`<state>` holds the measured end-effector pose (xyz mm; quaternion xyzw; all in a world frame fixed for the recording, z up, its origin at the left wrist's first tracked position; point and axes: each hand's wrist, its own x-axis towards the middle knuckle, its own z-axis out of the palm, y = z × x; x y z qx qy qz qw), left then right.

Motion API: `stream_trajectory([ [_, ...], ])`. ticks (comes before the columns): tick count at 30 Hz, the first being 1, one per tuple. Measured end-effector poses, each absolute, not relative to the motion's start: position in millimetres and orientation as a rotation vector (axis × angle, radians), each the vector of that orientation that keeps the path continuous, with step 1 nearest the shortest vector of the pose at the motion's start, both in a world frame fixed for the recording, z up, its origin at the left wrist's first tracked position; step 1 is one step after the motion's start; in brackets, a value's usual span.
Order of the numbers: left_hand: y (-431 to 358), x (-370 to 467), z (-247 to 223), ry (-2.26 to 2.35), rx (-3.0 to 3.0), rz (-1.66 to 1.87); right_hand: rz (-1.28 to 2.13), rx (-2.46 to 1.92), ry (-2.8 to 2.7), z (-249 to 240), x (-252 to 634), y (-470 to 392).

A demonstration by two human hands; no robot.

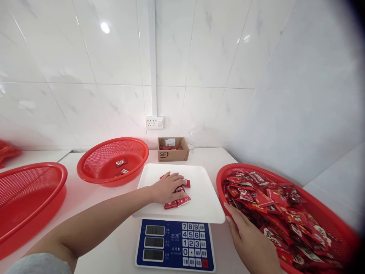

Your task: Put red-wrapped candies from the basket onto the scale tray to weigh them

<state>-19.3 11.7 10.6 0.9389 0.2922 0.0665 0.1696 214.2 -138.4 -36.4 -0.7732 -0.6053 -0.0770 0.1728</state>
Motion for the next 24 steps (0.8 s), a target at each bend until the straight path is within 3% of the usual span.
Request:
stream_trajectory([
  [9,11,-31,8,0.838,2.665,0.229,-0.062,-1.867,-1.703,-21,219,-131],
  [15,3,-40,9,0.960,2.657,0.183,0.258,-1.643,-2.122,10,177,-94],
  [24,-13,-67,4,0.934,2.605,0.197,0.426,-1.569,-2.323,2,143,-39],
])
